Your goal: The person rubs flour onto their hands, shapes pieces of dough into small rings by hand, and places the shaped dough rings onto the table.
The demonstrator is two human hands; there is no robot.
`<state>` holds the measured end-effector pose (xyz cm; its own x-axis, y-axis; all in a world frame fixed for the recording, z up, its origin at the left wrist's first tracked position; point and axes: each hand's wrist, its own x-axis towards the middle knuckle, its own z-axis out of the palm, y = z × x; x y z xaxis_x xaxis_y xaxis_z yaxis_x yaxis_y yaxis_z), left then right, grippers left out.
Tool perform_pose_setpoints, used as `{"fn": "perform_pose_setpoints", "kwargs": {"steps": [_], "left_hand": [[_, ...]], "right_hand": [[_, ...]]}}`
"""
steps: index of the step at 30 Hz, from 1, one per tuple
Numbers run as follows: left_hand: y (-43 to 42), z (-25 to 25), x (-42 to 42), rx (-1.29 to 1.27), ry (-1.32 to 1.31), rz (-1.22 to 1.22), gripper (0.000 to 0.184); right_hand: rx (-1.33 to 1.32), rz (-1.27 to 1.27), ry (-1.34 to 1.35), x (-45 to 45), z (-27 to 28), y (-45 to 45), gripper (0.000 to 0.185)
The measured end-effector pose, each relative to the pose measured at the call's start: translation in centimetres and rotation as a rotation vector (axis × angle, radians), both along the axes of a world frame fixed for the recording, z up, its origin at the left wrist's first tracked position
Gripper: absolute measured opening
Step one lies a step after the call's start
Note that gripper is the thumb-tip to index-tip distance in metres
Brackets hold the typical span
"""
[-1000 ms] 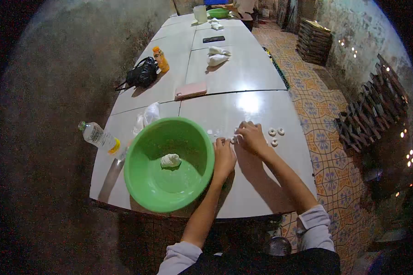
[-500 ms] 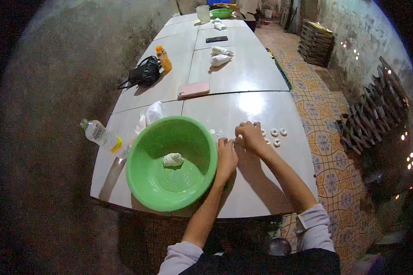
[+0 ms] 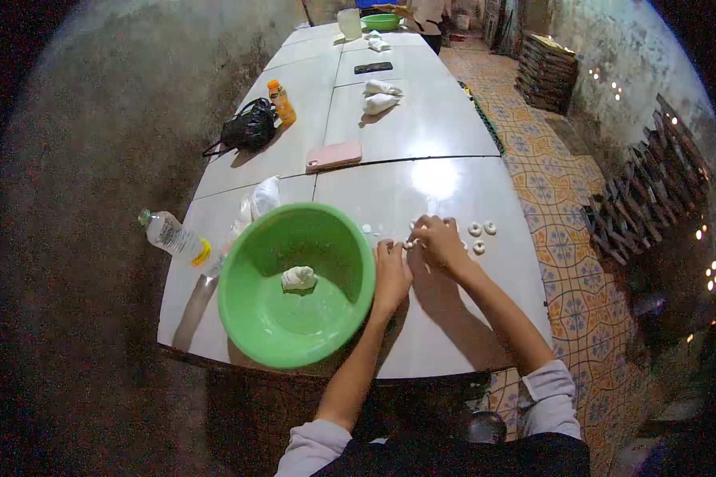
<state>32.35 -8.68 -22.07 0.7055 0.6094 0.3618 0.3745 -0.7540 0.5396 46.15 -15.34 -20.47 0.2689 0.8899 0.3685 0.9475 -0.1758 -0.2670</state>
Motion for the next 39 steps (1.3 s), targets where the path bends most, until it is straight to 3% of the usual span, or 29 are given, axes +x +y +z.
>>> {"fn": "perform_pose_setpoints", "kwargs": {"steps": [2, 4, 7, 18, 39], "left_hand": [[0.0, 0.1, 0.1, -0.026, -0.013, 0.005, 0.033], [-0.1, 0.3, -0.1, -0.015, -0.012, -0.001, 0.033], [0.0, 0.5, -0.3, 0.005, 0.018, -0.015, 0.035], [-0.2, 1.1, -0.2, -0.045, 0.039, -0.012, 0.034], [-0.1, -0.1, 0.0, -0.001, -0.030, -0.009, 0.036]], "right_hand": [[-0.031, 0.004, 0.034, 0.0, -0.4, -0.3, 0.024], [0.060, -0.016, -0.227, 0.1, -1.7, 0.0, 0.010], [0.067, -0.032, -0.253, 0.3, -2.4, 0.0, 0.011], [-0.051, -0.003, -0.134, -0.3, -0.5, 0.0, 0.010], [0.005, 0.045, -0.246, 0.5, -1.8, 0.4, 0.014]]}}
